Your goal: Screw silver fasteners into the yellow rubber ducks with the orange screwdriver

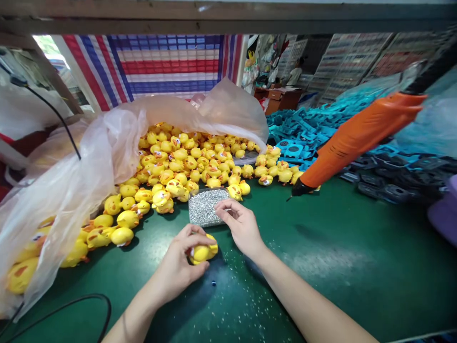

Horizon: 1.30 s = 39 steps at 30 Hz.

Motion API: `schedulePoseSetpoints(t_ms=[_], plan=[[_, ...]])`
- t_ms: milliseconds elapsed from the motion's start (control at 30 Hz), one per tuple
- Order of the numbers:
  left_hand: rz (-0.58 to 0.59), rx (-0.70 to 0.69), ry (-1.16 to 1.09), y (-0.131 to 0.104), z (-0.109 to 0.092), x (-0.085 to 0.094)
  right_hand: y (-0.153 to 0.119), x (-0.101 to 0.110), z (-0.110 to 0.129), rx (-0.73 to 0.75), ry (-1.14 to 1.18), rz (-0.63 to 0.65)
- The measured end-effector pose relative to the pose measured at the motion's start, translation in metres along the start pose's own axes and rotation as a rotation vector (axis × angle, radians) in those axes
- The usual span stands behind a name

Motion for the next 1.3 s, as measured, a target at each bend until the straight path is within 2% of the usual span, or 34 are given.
schedulePoseSetpoints(t_ms=[133,333,433,500,600,667,767,833,900,1000,1067,1167,1300], plan=[[-0.178,0.004,0.040,0.004,0.008,0.006,-0.001,-0.002,-0.003,-0.034,0.015,0.022],[-0.234,0.161,0.000,0.005,0.019,0.003,-0.014,-0.014,-0.002,-0.018,-0.030,0.204],[-0.215,0.220,-0.078,0.003,0.017,-0.001,-0.016,-0.016,0.002,0.011,-0.053,0.232],[-0.266,0.262,-0.099,0.002,0.016,0.000,-0.015,-0.015,0.003,0.008,-0.050,0.223],[-0.371,0.345,0.017,0.001,0.017,0.008,-0.014,-0.015,0.003,-0.003,-0.032,0.213],[-0.353,0.383,0.145,0.003,0.017,0.013,-0.015,-0.016,0.003,0.002,-0.026,0.228],[-0.237,0.362,0.309,0.004,0.015,0.017,-0.018,-0.018,0.004,0.029,-0.027,0.263],[-0.172,0.304,0.339,0.004,0.012,0.016,-0.019,-0.019,0.004,0.038,-0.021,0.279],[-0.173,0.197,0.292,0.003,0.007,0.014,-0.019,-0.019,0.005,0.045,-0.014,0.285],[-0.246,0.053,0.174,0.001,0.002,0.010,-0.018,-0.017,0.008,0.069,-0.011,0.277],[-0.256,0.047,0.097,0.000,0.002,0.007,-0.017,-0.015,0.009,0.082,-0.013,0.275],[-0.211,0.103,-0.012,-0.002,0.004,0.003,-0.019,-0.012,0.012,0.111,-0.032,0.281],[-0.219,0.108,-0.083,-0.003,0.002,-0.002,-0.021,-0.010,0.017,0.227,-0.071,0.303]])
Point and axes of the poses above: each hand's wrist, its own y-axis towards the middle knuckle, its own x-axis out of the back of the hand, z = x × y, the point moved 3 cm from there along y, towards the middle knuckle, and after that the axes turned 12 degrees about -z, right-handed, at the moved point
